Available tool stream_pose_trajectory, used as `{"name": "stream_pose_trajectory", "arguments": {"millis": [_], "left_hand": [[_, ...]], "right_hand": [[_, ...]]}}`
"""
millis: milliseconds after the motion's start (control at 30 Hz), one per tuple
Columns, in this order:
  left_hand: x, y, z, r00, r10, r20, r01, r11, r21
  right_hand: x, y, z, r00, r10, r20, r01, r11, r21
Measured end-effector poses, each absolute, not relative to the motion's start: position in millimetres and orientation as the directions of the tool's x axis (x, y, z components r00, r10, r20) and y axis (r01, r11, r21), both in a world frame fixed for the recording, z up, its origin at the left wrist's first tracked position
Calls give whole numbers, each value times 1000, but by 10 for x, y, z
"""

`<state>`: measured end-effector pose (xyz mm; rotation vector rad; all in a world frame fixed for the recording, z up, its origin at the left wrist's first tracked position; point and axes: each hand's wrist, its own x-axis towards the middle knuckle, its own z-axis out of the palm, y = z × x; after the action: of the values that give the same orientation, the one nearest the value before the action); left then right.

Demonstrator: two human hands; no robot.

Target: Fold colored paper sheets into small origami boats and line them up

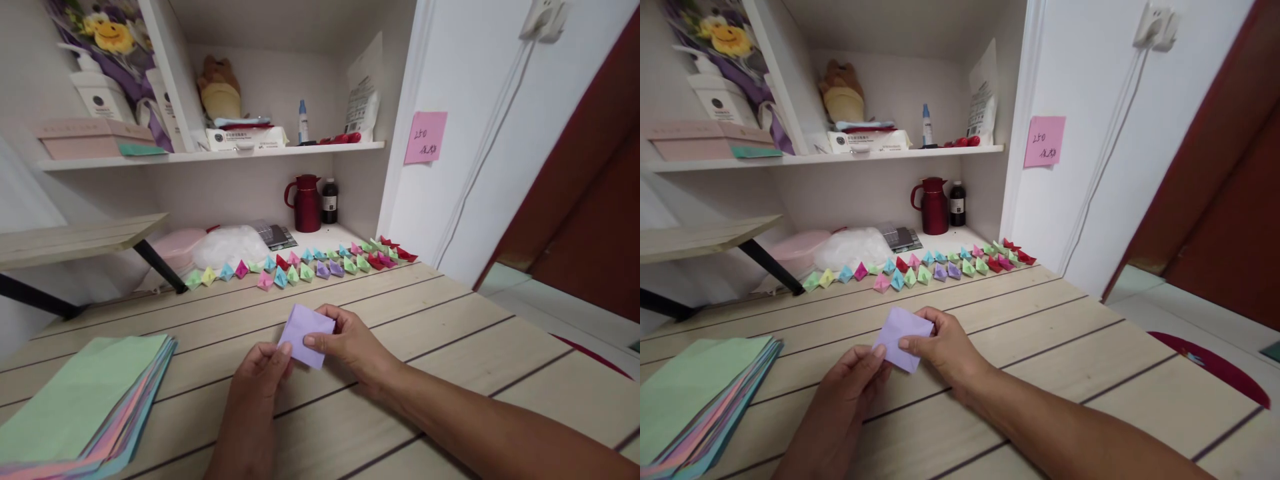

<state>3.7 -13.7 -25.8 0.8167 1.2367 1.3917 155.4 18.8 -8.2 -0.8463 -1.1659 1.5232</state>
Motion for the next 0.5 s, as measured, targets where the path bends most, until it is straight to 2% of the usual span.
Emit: {"name": "stream_pose_trajectory", "arguments": {"millis": [67,133,167,233,300,400,500], "left_hand": [[-20,-77,-301,-253,967,-40,-57,26,998],[-87,-17,-344,-302,946,115,141,-75,987],[-122,10,-363,-312,931,189,231,-118,966],[-187,46,-385,-288,917,278,376,-159,913],[-228,52,-374,-259,912,318,481,-164,861],[-229,10,-298,-225,882,414,602,-208,771],[-196,-51,-202,-171,831,529,698,-277,661]], "right_hand": [[1579,207,-101,-253,964,88,-139,53,-989],[1621,231,-115,-249,935,252,103,284,-953],[1648,245,-119,-267,890,369,234,431,-871],[1704,281,-123,-336,743,578,442,667,-600],[1752,317,-125,-402,606,686,560,756,-339],[1771,342,-136,-469,498,729,651,753,-96],[1723,310,-165,-609,445,656,654,750,99]]}}
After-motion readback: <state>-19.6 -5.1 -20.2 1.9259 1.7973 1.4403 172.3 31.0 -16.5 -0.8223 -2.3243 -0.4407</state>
